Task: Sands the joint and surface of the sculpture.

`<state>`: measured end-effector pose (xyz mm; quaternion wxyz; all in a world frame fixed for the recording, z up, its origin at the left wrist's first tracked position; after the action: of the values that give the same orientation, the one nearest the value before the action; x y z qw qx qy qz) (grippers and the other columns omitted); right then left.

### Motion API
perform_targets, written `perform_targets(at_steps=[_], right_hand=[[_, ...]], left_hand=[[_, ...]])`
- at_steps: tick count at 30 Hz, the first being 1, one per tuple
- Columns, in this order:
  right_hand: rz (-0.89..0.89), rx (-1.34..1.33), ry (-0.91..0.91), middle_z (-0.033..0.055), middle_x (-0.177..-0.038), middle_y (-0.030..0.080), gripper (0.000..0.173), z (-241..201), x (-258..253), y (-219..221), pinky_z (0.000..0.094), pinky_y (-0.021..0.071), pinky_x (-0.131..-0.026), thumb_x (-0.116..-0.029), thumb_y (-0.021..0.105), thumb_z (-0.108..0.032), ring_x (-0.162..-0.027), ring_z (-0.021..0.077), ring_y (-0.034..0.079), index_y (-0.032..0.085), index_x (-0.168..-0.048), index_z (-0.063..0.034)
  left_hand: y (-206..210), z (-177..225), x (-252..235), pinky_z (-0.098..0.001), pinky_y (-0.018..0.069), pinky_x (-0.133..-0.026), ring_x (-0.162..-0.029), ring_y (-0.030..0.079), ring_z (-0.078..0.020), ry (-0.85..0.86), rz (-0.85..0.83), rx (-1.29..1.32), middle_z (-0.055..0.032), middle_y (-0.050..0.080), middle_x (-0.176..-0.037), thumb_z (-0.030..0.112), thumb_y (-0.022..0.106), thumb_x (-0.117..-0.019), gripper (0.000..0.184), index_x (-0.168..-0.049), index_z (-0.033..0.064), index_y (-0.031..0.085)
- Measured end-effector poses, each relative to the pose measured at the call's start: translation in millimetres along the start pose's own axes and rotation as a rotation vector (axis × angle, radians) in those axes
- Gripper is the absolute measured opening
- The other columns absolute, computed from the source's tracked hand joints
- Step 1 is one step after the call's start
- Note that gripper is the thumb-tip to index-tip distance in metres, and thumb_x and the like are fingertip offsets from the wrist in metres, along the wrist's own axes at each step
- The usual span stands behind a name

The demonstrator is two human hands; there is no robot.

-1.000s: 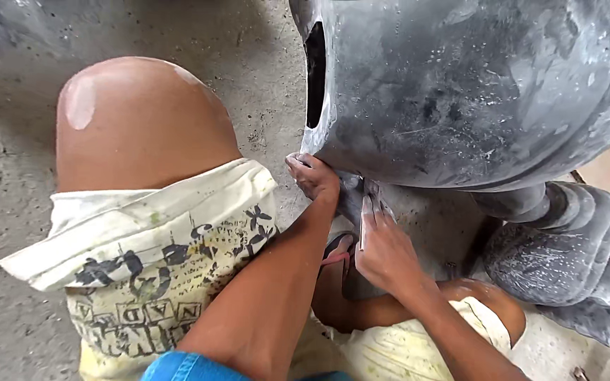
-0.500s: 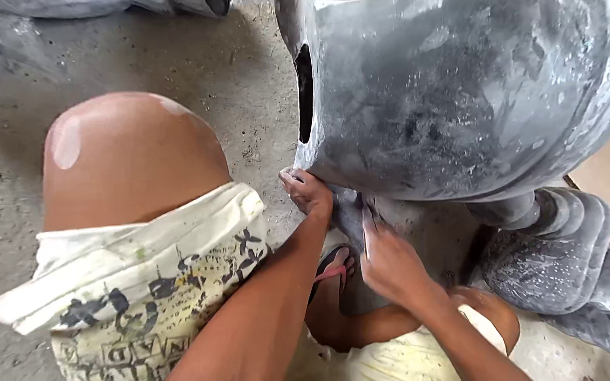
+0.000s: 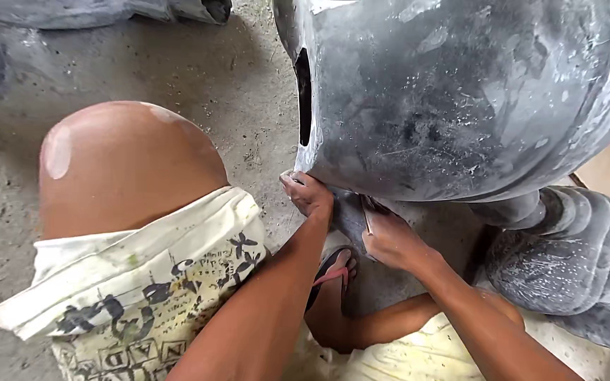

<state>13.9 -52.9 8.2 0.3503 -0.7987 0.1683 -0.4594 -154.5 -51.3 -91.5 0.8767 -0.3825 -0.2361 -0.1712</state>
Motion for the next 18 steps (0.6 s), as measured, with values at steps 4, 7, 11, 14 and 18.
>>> perform_targets(at_steps=[4, 7, 11, 14, 18], right_hand=[[-0.082, -0.018, -0.034, 0.0053, -0.168, 0.03, 0.088, 16.6, 55.3, 1.4, 0.0433, 0.0457, -0.114, -0.0875, 0.058, -0.013, -0.146, 0.021, 0.044, 0.018, -0.166, -0.0146], [-0.055, -0.011, -0.037, 0.0098, -0.169, 0.026, 0.083, 12.8, 32.8, 10.7, 0.0414, 0.039, -0.12, -0.0897, 0.059, -0.017, -0.152, 0.0207, 0.035, 0.022, -0.164, -0.007], [-0.076, -0.038, -0.033, 0.0073, -0.17, 0.023, 0.091, 13.2, 29.9, 3.8, 0.0419, 0.0388, -0.12, -0.0859, 0.062, -0.006, -0.154, 0.0193, 0.031, 0.018, -0.165, -0.0102], [-0.149, -0.037, -0.025, 0.0051, -0.172, 0.019, 0.096, 32.6, 81.9, 9.5, 0.041, 0.0416, -0.119, -0.0836, 0.057, -0.004, -0.153, 0.0197, 0.033, 0.011, -0.167, -0.0153], [-0.178, -0.061, 0.052, 0.0097, -0.173, 0.012, 0.097, 8.6, 39.4, 7.0, 0.0418, 0.0396, -0.119, -0.0859, 0.064, -0.009, -0.155, 0.022, 0.029, 0.009, -0.166, -0.0083]], left_hand=[[14.8, -12.1, -11.2, -0.051, 0.0525, -0.096, -0.12, 0.063, -0.0284, 0.059, 0.066, 0.028, -0.0139, 0.065, -0.128, 0.03, 0.032, -0.108, 0.04, -0.133, 0.0116, 0.058], [2.5, -6.8, -4.2, -0.0532, 0.0488, -0.102, -0.126, 0.06, -0.0311, 0.0, -0.008, 0.014, -0.0163, 0.061, -0.135, 0.03, 0.033, -0.1102, 0.041, -0.14, 0.011, 0.054], [13.7, -17.4, -10.2, -0.0503, 0.0525, -0.097, -0.12, 0.064, -0.0274, 0.082, 0.069, 0.012, -0.0128, 0.065, -0.128, 0.031, 0.032, -0.1083, 0.04, -0.134, 0.0121, 0.056], [15.0, -16.8, -12.2, -0.049, 0.0517, -0.098, -0.12, 0.063, -0.0258, 0.084, 0.059, 0.033, -0.0115, 0.065, -0.128, 0.03, 0.033, -0.1075, 0.039, -0.132, 0.0126, 0.057], [9.5, -14.7, -5.0, -0.0495, 0.0511, -0.099, -0.121, 0.063, -0.0279, 0.083, 0.054, 0.014, -0.0143, 0.065, -0.128, 0.028, 0.032, -0.1079, 0.04, -0.133, 0.0092, 0.057]])
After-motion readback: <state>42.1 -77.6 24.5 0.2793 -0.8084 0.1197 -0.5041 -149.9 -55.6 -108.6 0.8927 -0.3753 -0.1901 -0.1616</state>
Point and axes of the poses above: each hand's wrist, its own x-axis away from the middle knuckle, its own y-axis out of the palm, z = x × y, the point moved 2 cm from there along -x, towards the middle knuckle
